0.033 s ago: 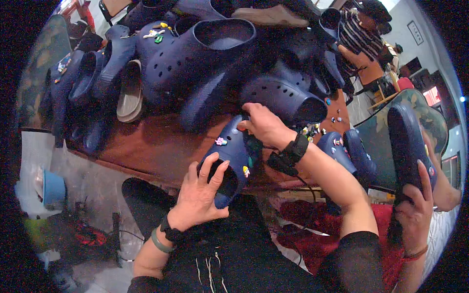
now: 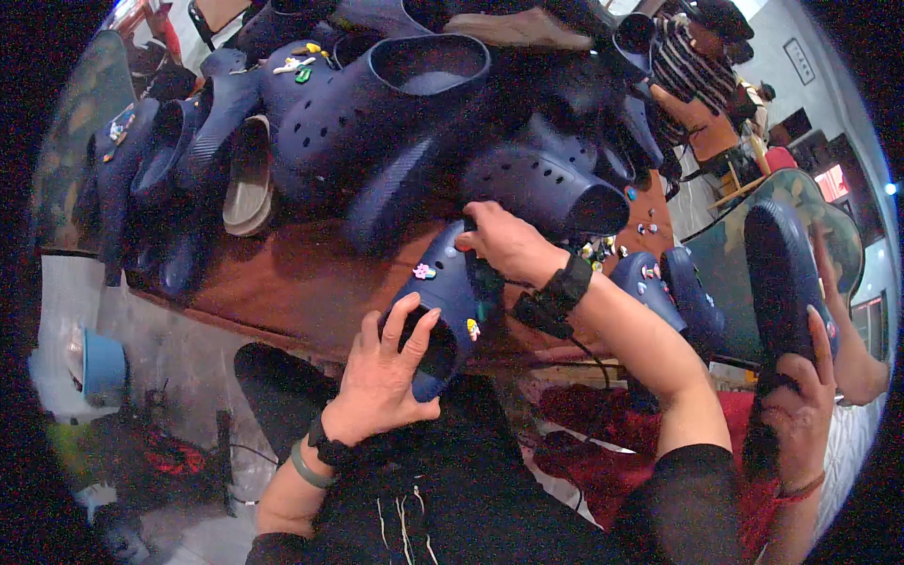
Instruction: Decorating blue clogs by inserting small plastic charms into the ventilation holes.
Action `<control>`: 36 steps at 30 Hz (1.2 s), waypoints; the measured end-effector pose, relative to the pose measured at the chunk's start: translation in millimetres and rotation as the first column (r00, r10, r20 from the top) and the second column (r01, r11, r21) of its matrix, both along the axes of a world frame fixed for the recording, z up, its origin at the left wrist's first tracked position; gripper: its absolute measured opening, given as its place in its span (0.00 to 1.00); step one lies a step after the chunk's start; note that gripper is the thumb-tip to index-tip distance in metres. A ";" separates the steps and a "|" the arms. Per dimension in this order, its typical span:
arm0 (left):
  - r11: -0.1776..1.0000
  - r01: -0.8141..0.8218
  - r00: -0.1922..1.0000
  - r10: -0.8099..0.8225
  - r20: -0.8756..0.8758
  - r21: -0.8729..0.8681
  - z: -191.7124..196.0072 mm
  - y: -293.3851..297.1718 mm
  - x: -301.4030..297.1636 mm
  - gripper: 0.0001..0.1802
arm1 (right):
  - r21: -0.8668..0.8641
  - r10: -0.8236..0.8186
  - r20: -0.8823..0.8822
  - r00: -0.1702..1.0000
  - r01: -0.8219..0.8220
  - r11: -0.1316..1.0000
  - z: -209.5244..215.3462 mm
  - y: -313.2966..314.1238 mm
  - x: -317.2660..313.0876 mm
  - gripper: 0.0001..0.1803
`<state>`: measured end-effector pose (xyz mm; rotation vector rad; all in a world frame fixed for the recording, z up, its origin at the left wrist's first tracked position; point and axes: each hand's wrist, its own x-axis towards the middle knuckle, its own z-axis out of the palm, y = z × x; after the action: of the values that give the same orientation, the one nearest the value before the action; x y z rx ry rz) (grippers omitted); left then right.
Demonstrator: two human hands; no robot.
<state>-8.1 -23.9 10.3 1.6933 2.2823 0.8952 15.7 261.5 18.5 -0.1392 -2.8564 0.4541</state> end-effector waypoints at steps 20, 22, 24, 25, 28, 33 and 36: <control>0.997 -0.074 0.997 0.073 -0.011 -0.012 -0.8 4.7 2.1 0.60 | -0.471 -0.234 0.218 0.948 0.312 0.825 -18.2 -23.0 11.1 0.31; 0.997 -0.060 0.994 0.064 -0.088 0.054 -8.6 1.4 1.5 0.62 | -0.376 -0.364 -0.045 0.930 0.322 0.869 -32.4 -45.8 23.7 0.33; 0.983 -0.096 0.994 0.102 -0.032 0.158 -11.0 0.8 4.0 0.56 | -0.386 -0.388 -0.185 0.903 0.296 0.874 -32.9 -64.3 45.1 0.35; 0.983 -0.072 0.995 0.082 -0.049 0.168 -15.6 1.3 4.4 0.56 | -0.381 -0.368 -0.222 0.903 0.267 0.885 -37.0 -68.2 56.3 0.36; 0.907 -0.335 0.927 0.268 0.263 0.257 -27.8 0.0 -1.2 0.37 | -0.338 -0.384 -0.270 0.883 0.287 0.896 -21.8 -88.2 92.3 0.37; 0.951 -0.309 0.674 0.196 0.712 0.031 -29.4 -8.4 2.8 0.19 | -0.433 -0.411 -0.219 0.885 0.290 0.853 -11.2 -115.5 141.5 0.46; 0.950 -0.274 0.612 0.054 0.789 0.147 -16.1 20.2 23.8 0.21 | -0.531 -0.430 -0.162 0.888 0.289 0.796 -16.0 -126.7 167.9 0.59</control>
<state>15.6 -3.6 -5.8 0.8332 1.7449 1.6323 183.6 134.8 2.5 -0.6531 -2.2983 1.0217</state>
